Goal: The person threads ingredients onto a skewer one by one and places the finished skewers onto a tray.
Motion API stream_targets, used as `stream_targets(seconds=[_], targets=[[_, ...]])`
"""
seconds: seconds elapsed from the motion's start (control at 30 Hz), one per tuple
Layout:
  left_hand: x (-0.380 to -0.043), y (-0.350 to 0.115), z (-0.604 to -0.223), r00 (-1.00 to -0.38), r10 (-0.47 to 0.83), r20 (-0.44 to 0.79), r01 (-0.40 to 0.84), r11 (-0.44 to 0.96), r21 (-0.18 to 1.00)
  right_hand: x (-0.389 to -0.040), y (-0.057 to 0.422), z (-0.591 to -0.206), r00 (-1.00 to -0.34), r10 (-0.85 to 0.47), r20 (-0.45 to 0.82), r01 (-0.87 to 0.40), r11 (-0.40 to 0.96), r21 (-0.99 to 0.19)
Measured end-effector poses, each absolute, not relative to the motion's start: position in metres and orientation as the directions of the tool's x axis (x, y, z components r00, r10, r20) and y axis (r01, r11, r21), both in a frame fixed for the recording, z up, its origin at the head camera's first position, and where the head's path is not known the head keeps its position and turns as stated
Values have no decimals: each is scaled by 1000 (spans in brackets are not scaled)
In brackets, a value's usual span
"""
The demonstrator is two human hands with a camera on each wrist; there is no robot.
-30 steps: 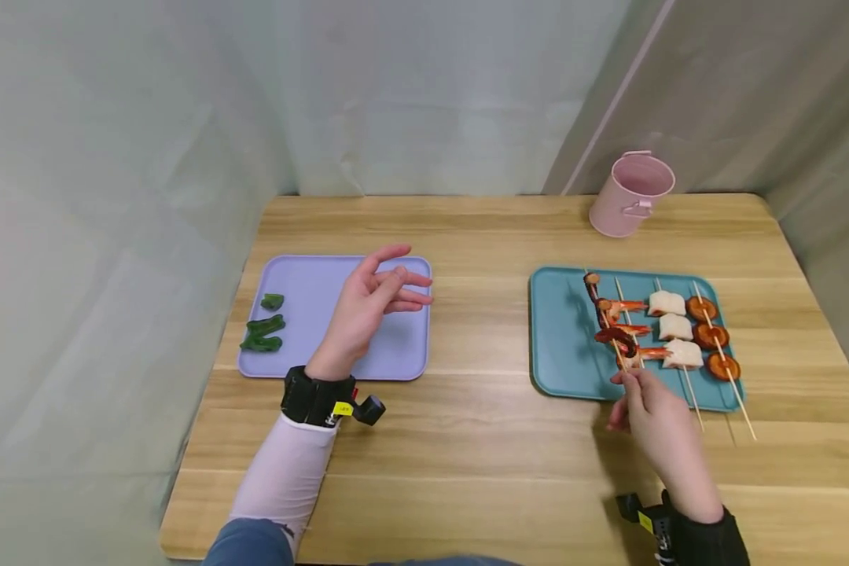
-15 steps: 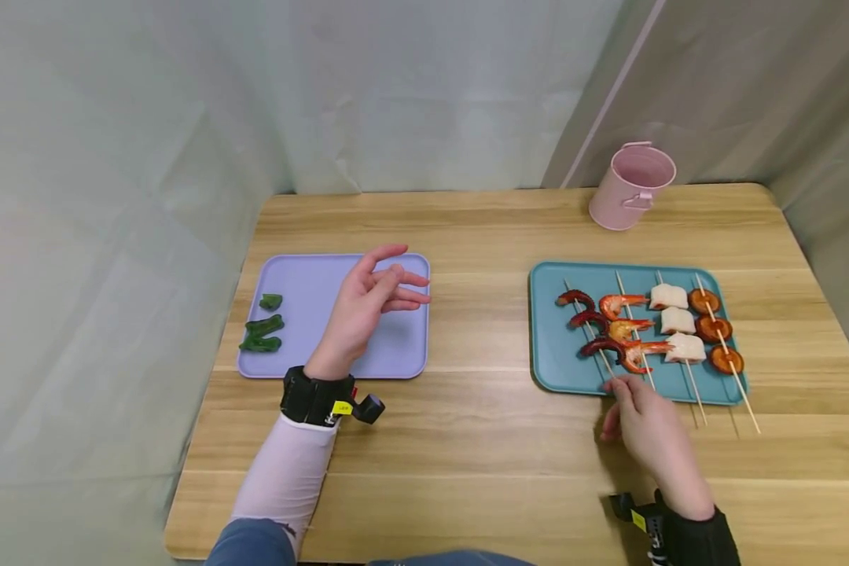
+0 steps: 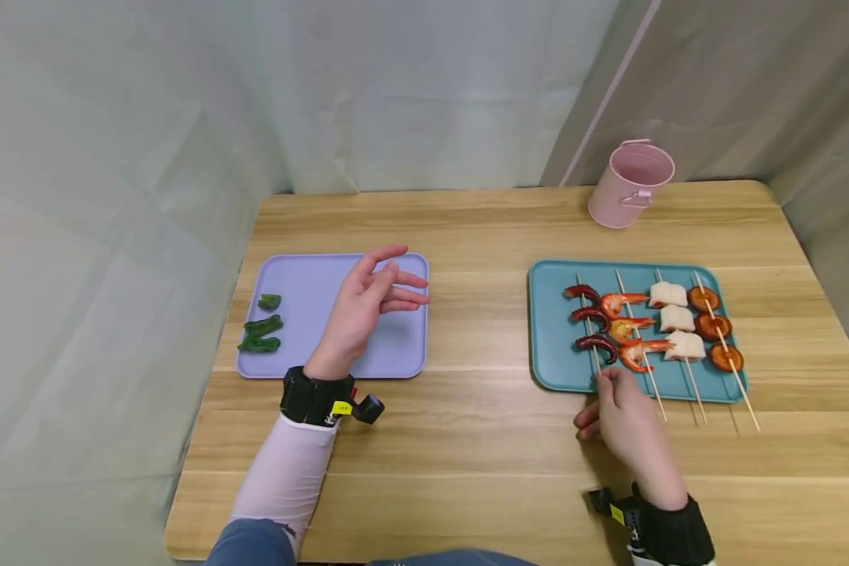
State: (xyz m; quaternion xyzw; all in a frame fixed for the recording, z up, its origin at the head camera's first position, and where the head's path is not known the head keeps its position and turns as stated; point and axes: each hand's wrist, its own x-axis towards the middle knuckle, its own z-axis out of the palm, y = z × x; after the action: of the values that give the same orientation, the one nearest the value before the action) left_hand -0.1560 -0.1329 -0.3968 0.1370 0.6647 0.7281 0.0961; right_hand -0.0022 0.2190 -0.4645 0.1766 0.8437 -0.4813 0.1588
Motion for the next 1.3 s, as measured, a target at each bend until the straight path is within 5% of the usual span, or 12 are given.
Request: stream_targets(seconds=[0.47, 1.3], targets=[[-157, -135, -398, -945, 323, 56, 24, -103, 994, -5, 213, -462, -878, 249, -409, 468, 628, -621], [-157, -139, -396, -955, 293, 54, 29, -90, 996, 2, 225, -444, -866, 196, -461, 430, 762, -484]])
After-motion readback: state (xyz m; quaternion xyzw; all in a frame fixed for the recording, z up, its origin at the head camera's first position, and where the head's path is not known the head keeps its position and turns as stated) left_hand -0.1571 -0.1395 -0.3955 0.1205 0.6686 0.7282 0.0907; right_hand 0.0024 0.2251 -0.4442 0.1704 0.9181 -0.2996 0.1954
